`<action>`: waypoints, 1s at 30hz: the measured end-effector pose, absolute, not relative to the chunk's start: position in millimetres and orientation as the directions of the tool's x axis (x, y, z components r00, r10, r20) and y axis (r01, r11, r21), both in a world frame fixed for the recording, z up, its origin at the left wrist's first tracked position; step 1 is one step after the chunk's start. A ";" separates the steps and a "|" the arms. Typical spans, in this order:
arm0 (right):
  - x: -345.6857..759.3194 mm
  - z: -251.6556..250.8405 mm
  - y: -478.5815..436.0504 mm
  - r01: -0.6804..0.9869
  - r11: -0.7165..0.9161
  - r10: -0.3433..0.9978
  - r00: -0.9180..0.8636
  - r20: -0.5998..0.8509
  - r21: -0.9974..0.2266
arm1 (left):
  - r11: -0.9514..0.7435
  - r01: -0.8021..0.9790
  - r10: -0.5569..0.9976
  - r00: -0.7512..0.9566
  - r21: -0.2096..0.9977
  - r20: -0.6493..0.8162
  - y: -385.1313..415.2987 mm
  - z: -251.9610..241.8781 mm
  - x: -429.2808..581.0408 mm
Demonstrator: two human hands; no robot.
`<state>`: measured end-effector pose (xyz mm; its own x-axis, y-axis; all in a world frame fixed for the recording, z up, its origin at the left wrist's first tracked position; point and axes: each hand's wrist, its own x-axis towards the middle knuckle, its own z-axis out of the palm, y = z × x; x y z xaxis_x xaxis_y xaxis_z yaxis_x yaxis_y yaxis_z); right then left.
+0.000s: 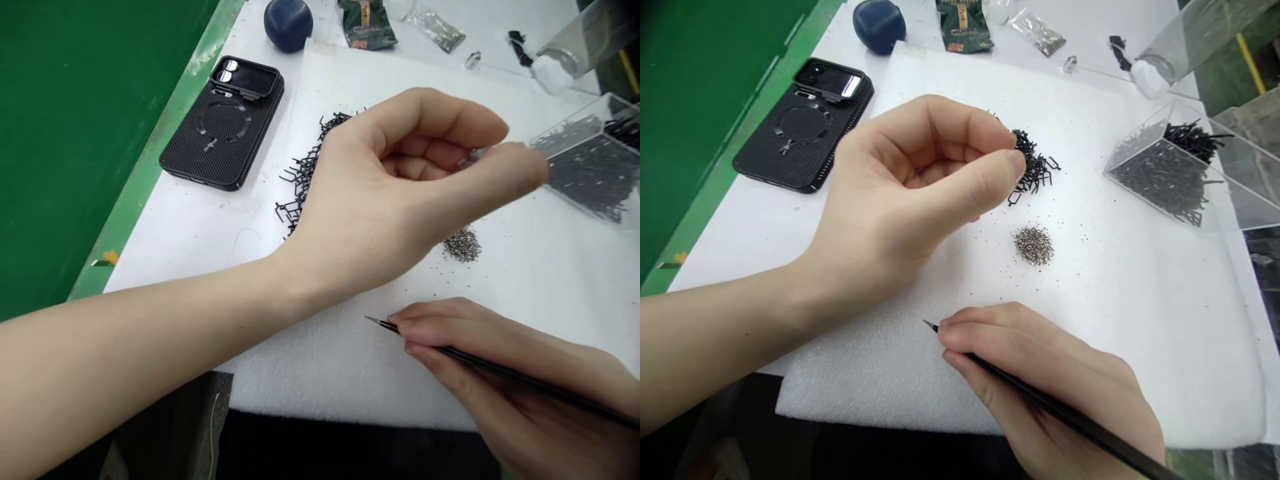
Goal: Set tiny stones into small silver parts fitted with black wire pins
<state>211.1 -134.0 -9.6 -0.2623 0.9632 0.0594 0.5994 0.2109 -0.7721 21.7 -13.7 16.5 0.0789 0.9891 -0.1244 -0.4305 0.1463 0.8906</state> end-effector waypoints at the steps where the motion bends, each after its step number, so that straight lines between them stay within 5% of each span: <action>1: 211.2 -8.0 -134.9 0.599 0.205 0.970 -0.232 0.078 -0.774 | 0.137 -0.429 0.990 0.075 0.893 -0.116 -14.0 16.5 21.3; 11: 215.7 -9.6 -142.4 0.622 -0.035 0.976 0.191 0.108 -0.782 | 0.020 -0.366 0.999 0.045 0.930 -0.004 -12.2 11.8 20.4; 20: 209.1 -5.2 -127.8 0.594 0.078 0.993 0.026 0.116 -0.801 | -0.114 -0.370 0.992 0.016 0.922 0.129 -15.8 -2.3 21.7; 30: 203.7 -7.6 -133.7 0.605 -0.065 0.975 0.206 0.077 -0.794 | -0.080 -0.383 0.994 0.040 0.920 0.103 -13.9 1.6 20.3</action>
<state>203.7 -133.7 -7.6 0.2064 0.9754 0.0771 0.6048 -0.0653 -0.7937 20.3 -13.9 1.6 0.0396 0.9939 0.1028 -0.3831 -0.0799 0.9203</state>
